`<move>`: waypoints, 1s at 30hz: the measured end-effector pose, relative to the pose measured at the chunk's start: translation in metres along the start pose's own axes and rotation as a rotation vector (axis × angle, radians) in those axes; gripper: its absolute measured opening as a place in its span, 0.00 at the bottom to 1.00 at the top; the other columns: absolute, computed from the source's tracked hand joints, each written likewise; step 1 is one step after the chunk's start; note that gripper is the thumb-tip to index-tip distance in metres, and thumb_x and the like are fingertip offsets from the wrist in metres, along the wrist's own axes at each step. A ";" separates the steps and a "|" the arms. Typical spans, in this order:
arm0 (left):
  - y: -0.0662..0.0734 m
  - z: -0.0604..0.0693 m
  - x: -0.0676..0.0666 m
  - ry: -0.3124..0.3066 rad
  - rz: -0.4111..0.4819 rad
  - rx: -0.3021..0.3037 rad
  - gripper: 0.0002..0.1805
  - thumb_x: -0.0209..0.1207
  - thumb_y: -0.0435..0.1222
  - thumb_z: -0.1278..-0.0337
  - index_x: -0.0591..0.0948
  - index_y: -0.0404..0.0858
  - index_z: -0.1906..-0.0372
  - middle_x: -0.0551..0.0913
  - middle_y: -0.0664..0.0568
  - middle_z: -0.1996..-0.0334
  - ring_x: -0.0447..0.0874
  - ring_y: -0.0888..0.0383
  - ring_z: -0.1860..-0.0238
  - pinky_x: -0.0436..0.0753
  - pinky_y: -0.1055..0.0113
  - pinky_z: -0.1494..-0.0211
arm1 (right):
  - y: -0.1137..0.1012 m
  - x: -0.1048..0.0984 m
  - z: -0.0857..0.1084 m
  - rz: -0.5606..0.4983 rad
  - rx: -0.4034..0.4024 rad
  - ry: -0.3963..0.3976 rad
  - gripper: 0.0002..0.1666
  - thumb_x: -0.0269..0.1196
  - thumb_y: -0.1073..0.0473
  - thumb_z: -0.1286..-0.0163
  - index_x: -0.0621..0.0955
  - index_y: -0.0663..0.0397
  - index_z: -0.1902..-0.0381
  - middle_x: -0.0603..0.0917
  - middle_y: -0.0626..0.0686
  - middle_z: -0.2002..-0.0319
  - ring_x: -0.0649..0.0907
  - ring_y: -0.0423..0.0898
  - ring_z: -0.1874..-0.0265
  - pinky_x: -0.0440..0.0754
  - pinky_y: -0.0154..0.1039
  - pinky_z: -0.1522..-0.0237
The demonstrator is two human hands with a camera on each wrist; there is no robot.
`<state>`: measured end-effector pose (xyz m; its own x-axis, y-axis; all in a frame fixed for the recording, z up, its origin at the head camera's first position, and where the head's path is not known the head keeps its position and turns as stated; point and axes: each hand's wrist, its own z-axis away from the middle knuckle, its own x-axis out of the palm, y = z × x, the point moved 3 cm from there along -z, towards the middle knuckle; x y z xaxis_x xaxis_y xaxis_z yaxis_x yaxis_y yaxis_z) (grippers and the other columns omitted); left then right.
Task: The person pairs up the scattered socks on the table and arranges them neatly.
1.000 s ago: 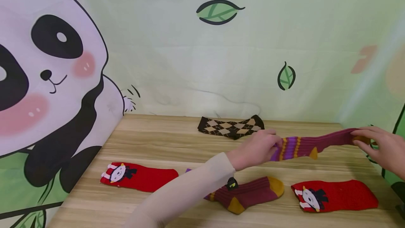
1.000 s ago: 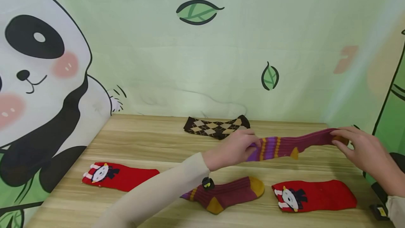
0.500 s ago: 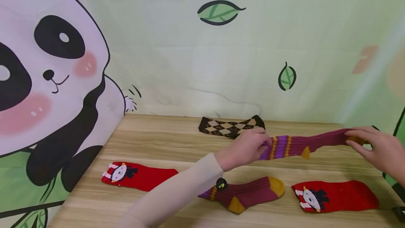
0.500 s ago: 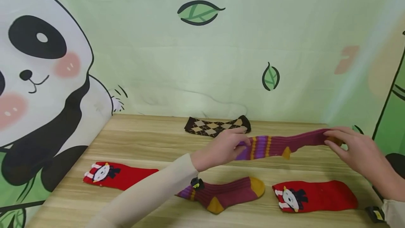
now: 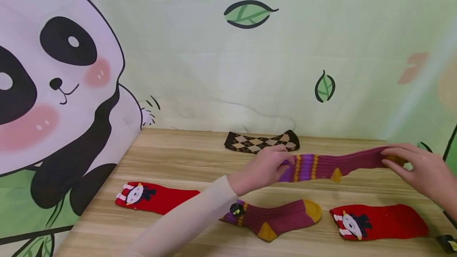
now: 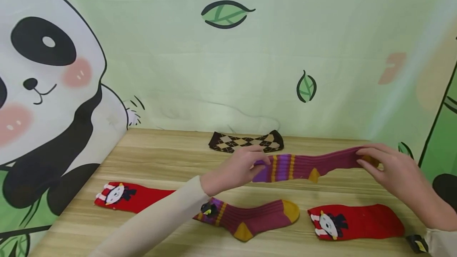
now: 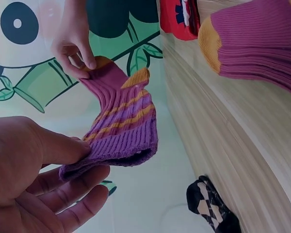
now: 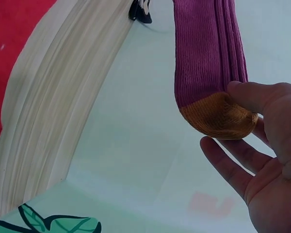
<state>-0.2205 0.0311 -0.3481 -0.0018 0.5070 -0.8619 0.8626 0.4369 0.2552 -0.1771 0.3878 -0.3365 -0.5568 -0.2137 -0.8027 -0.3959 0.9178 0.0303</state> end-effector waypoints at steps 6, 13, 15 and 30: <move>-0.006 0.012 -0.006 0.041 0.015 0.015 0.07 0.65 0.27 0.35 0.88 0.36 0.55 0.87 0.50 0.56 0.87 0.60 0.58 0.77 0.85 0.56 | -0.012 -0.001 -0.003 -0.010 0.001 -0.002 0.25 0.80 0.73 0.59 0.86 0.64 0.60 0.85 0.67 0.57 0.84 0.59 0.68 0.85 0.60 0.70; -0.012 0.025 -0.014 0.056 0.036 0.007 0.06 0.65 0.26 0.35 0.88 0.35 0.56 0.87 0.50 0.57 0.87 0.59 0.59 0.78 0.83 0.55 | -0.023 -0.002 -0.008 -0.029 -0.026 0.000 0.25 0.81 0.72 0.59 0.87 0.62 0.60 0.86 0.65 0.56 0.85 0.57 0.69 0.86 0.54 0.72; -0.013 0.029 -0.015 0.058 0.038 0.002 0.06 0.65 0.26 0.35 0.88 0.35 0.56 0.87 0.50 0.57 0.86 0.58 0.59 0.79 0.82 0.55 | -0.027 -0.002 -0.008 -0.042 -0.038 -0.001 0.25 0.81 0.72 0.59 0.87 0.62 0.60 0.86 0.65 0.56 0.85 0.57 0.69 0.87 0.54 0.71; -0.022 0.052 -0.032 0.089 0.020 -0.047 0.06 0.65 0.26 0.35 0.88 0.35 0.57 0.86 0.50 0.58 0.87 0.57 0.59 0.82 0.78 0.54 | -0.052 -0.002 -0.013 -0.087 -0.167 0.061 0.43 0.41 0.26 0.27 0.88 0.53 0.61 0.87 0.53 0.59 0.85 0.47 0.70 0.75 0.15 0.65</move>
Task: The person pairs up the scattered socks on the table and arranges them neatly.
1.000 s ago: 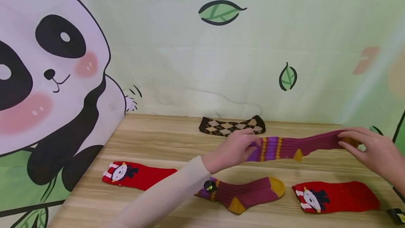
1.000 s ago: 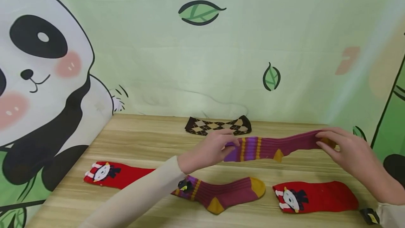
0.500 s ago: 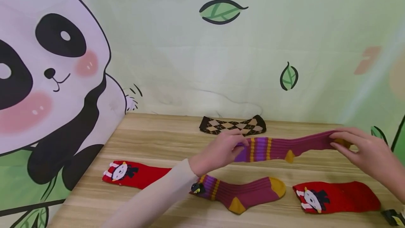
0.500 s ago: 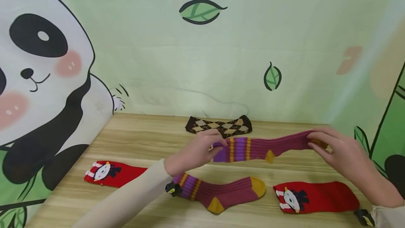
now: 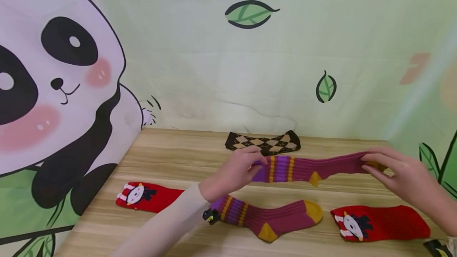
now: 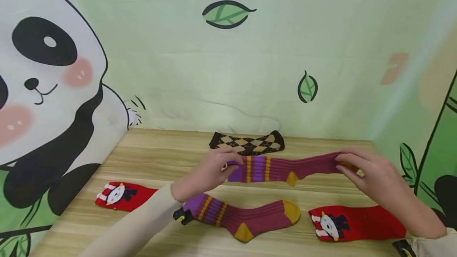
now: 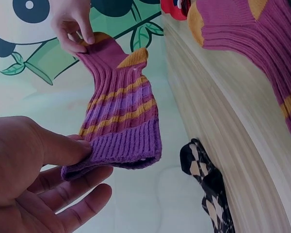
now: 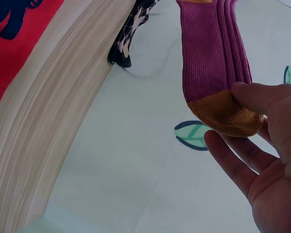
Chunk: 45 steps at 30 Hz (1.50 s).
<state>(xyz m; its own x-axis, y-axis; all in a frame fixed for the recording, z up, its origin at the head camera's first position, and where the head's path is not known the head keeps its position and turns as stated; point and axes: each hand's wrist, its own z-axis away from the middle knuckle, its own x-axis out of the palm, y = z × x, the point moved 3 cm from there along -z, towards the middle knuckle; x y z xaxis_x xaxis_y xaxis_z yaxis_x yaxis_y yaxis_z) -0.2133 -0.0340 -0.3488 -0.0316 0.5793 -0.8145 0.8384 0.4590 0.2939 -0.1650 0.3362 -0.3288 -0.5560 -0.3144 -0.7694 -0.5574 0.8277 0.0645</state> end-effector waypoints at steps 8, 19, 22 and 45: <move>-0.006 0.014 -0.012 0.038 0.030 -0.026 0.06 0.65 0.25 0.36 0.88 0.35 0.57 0.86 0.49 0.58 0.87 0.56 0.58 0.83 0.76 0.55 | -0.013 0.002 -0.008 -0.023 -0.046 0.025 0.44 0.40 0.25 0.26 0.88 0.52 0.62 0.88 0.52 0.62 0.86 0.50 0.67 0.78 0.18 0.63; -0.015 0.040 -0.027 0.075 0.017 -0.069 0.07 0.67 0.23 0.39 0.87 0.35 0.59 0.85 0.50 0.59 0.86 0.56 0.59 0.84 0.73 0.58 | -0.037 0.006 -0.016 -0.072 -0.145 0.037 0.40 0.42 0.27 0.23 0.89 0.49 0.63 0.89 0.47 0.63 0.88 0.45 0.69 0.83 0.26 0.66; -0.015 0.045 -0.032 0.093 0.008 -0.066 0.07 0.67 0.23 0.39 0.88 0.35 0.60 0.85 0.50 0.60 0.86 0.57 0.60 0.84 0.73 0.58 | -0.043 0.008 -0.018 -0.088 -0.176 0.055 0.40 0.42 0.29 0.21 0.89 0.50 0.63 0.89 0.46 0.62 0.89 0.44 0.69 0.84 0.26 0.65; -0.020 0.077 -0.050 0.127 0.059 -0.116 0.08 0.66 0.21 0.39 0.88 0.35 0.59 0.85 0.51 0.59 0.87 0.56 0.60 0.84 0.75 0.57 | -0.072 0.014 -0.020 -0.144 -0.187 0.067 0.40 0.42 0.31 0.19 0.90 0.51 0.63 0.89 0.47 0.60 0.90 0.44 0.67 0.83 0.25 0.62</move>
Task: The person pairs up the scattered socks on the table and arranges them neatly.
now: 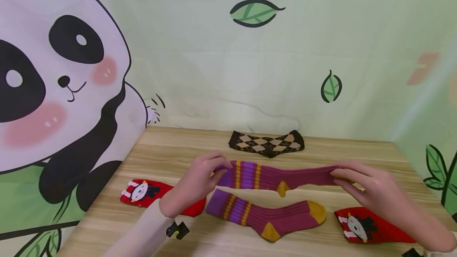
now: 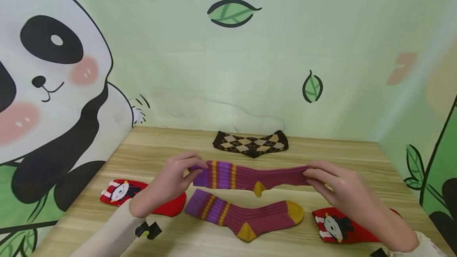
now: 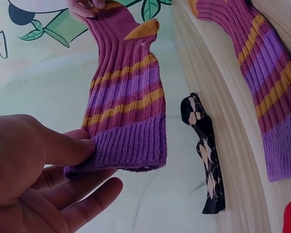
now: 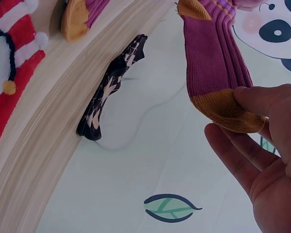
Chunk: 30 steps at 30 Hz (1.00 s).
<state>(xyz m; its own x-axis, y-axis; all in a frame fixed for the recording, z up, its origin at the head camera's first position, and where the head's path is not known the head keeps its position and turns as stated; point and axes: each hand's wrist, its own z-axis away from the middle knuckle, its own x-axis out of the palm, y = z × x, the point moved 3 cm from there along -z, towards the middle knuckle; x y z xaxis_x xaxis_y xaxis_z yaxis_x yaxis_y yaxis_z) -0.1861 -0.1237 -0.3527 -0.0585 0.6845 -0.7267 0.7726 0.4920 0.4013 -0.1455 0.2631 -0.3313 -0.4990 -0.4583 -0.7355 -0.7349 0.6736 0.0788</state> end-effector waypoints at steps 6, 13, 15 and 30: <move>-0.003 0.003 0.001 0.013 -0.019 0.005 0.08 0.66 0.22 0.40 0.88 0.35 0.59 0.85 0.52 0.59 0.87 0.56 0.60 0.84 0.75 0.57 | -0.001 0.001 0.000 -0.005 -0.004 0.015 0.38 0.44 0.32 0.19 0.90 0.51 0.63 0.89 0.46 0.60 0.90 0.44 0.67 0.84 0.26 0.64; -0.006 0.006 0.002 0.017 -0.040 0.000 0.09 0.68 0.21 0.42 0.88 0.36 0.60 0.85 0.52 0.60 0.86 0.60 0.61 0.84 0.75 0.58 | -0.003 0.005 0.003 -0.032 -0.021 0.027 0.35 0.46 0.33 0.19 0.90 0.50 0.62 0.89 0.46 0.60 0.90 0.44 0.68 0.83 0.26 0.68; -0.006 0.008 0.002 0.023 -0.040 0.005 0.09 0.68 0.21 0.42 0.88 0.36 0.60 0.85 0.53 0.60 0.86 0.60 0.62 0.84 0.75 0.59 | -0.004 0.005 0.004 -0.040 -0.022 0.020 0.35 0.46 0.33 0.19 0.90 0.50 0.62 0.89 0.45 0.60 0.90 0.43 0.68 0.83 0.26 0.67; -0.008 0.017 -0.005 0.021 -0.036 0.011 0.12 0.66 0.18 0.43 0.88 0.36 0.61 0.85 0.52 0.60 0.86 0.57 0.60 0.86 0.72 0.58 | -0.009 0.016 0.014 -0.140 -0.030 -0.006 0.30 0.47 0.39 0.18 0.89 0.51 0.58 0.89 0.48 0.58 0.90 0.44 0.65 0.81 0.21 0.63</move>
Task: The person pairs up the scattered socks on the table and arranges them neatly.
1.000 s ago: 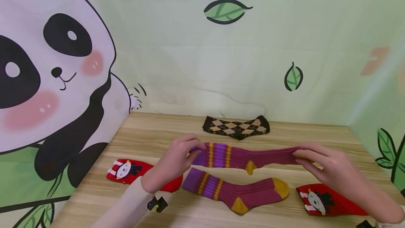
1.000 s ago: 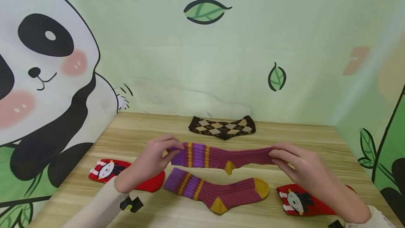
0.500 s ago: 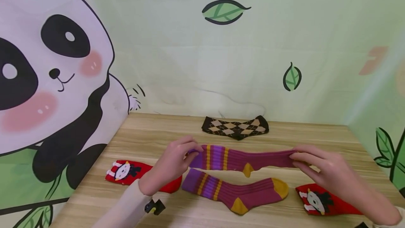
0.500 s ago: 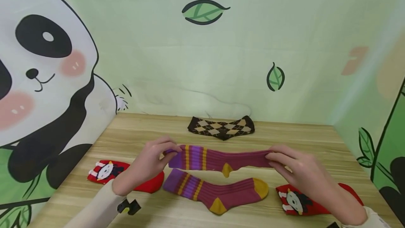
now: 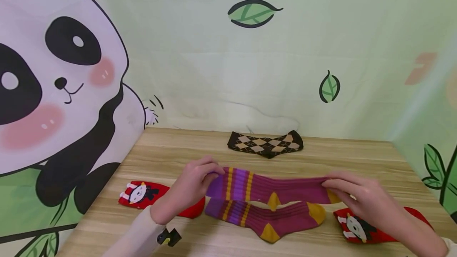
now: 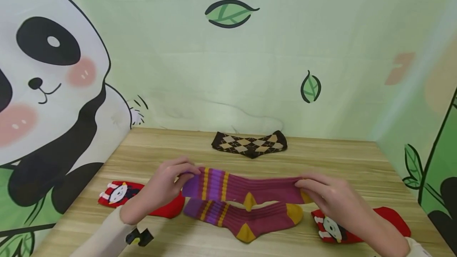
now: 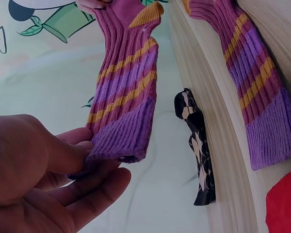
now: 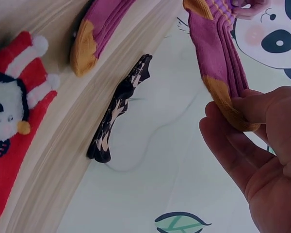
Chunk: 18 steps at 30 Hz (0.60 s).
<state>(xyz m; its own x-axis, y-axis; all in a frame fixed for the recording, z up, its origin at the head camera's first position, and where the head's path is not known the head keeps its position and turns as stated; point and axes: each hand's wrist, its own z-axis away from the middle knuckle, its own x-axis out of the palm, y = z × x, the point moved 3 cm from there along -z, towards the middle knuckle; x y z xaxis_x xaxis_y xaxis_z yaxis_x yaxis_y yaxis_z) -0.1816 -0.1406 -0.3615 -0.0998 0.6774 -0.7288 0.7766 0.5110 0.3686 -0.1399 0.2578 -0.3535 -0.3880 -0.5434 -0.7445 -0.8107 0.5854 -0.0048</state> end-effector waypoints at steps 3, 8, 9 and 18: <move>-0.001 0.001 0.000 -0.020 -0.008 -0.015 0.13 0.65 0.17 0.43 0.88 0.36 0.61 0.85 0.52 0.60 0.86 0.57 0.59 0.86 0.71 0.58 | -0.001 0.001 0.002 -0.004 0.001 -0.018 0.31 0.46 0.40 0.18 0.89 0.51 0.57 0.89 0.48 0.58 0.90 0.45 0.65 0.81 0.21 0.62; -0.002 0.004 0.000 -0.051 -0.016 -0.026 0.12 0.65 0.19 0.42 0.88 0.37 0.62 0.86 0.53 0.61 0.87 0.57 0.60 0.86 0.70 0.57 | -0.002 0.004 0.005 -0.039 0.027 -0.078 0.31 0.44 0.39 0.19 0.89 0.49 0.55 0.89 0.48 0.56 0.89 0.44 0.63 0.80 0.19 0.59; -0.002 0.004 0.000 -0.055 -0.018 -0.026 0.11 0.66 0.19 0.42 0.88 0.38 0.62 0.86 0.53 0.61 0.87 0.57 0.60 0.86 0.70 0.57 | -0.003 0.004 0.005 -0.048 0.035 -0.093 0.31 0.44 0.40 0.19 0.89 0.49 0.55 0.88 0.48 0.56 0.89 0.44 0.62 0.79 0.18 0.58; -0.007 0.011 0.009 -0.136 -0.023 -0.071 0.12 0.67 0.19 0.43 0.88 0.39 0.64 0.86 0.54 0.62 0.87 0.58 0.59 0.86 0.69 0.57 | -0.001 0.014 0.013 -0.113 0.068 -0.213 0.19 0.74 0.69 0.41 0.87 0.44 0.54 0.87 0.45 0.53 0.88 0.43 0.57 0.77 0.17 0.54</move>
<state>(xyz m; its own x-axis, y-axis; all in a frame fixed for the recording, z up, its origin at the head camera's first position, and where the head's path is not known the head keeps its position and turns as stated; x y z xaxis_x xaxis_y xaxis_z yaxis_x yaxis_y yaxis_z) -0.1809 -0.1434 -0.3771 -0.0282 0.5894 -0.8073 0.7288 0.5649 0.3869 -0.1388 0.2575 -0.3731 -0.1893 -0.4733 -0.8603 -0.8099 0.5707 -0.1357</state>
